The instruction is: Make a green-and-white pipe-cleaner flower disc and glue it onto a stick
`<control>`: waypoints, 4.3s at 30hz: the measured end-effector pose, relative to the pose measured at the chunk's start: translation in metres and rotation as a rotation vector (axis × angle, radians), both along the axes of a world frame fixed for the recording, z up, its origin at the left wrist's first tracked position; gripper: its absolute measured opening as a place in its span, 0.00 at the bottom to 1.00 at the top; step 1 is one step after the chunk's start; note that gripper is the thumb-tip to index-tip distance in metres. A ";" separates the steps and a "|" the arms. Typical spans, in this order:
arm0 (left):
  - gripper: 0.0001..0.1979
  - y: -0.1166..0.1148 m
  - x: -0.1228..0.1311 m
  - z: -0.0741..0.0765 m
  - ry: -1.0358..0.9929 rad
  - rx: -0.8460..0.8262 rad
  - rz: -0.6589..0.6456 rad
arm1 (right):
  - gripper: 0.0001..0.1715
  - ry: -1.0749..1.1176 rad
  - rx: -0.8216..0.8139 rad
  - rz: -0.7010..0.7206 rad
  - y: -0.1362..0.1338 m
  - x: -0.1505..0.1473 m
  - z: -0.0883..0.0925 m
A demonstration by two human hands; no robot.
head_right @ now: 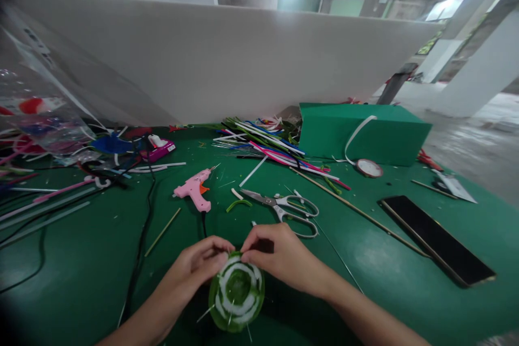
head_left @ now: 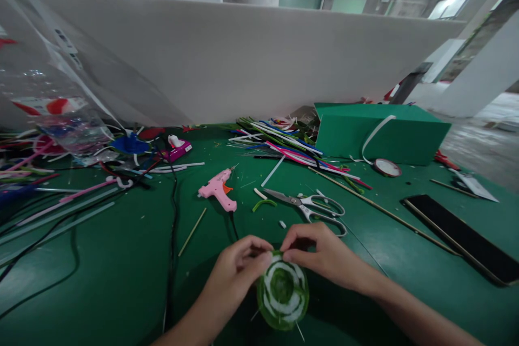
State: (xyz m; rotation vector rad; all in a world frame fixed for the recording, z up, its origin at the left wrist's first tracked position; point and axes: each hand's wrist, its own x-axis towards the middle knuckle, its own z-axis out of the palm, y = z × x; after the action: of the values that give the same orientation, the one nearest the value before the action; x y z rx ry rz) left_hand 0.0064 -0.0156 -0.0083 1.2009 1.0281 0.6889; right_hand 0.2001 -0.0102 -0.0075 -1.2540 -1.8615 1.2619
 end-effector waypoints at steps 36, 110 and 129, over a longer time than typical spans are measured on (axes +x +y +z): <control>0.05 -0.005 0.006 -0.011 0.247 0.167 0.022 | 0.06 -0.088 0.406 0.004 -0.012 -0.017 -0.011; 0.06 -0.006 0.000 -0.007 0.255 0.350 0.057 | 0.05 0.017 0.112 -0.089 -0.012 -0.015 -0.007; 0.05 -0.005 0.000 -0.009 0.224 0.257 0.011 | 0.12 0.075 -0.062 -0.013 -0.002 -0.008 -0.006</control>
State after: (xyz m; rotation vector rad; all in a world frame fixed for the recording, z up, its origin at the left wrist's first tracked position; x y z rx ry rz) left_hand 0.0068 -0.0201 -0.0172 1.5228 1.1568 0.7220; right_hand 0.1923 -0.0126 -0.0134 -1.2316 -1.7713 1.3510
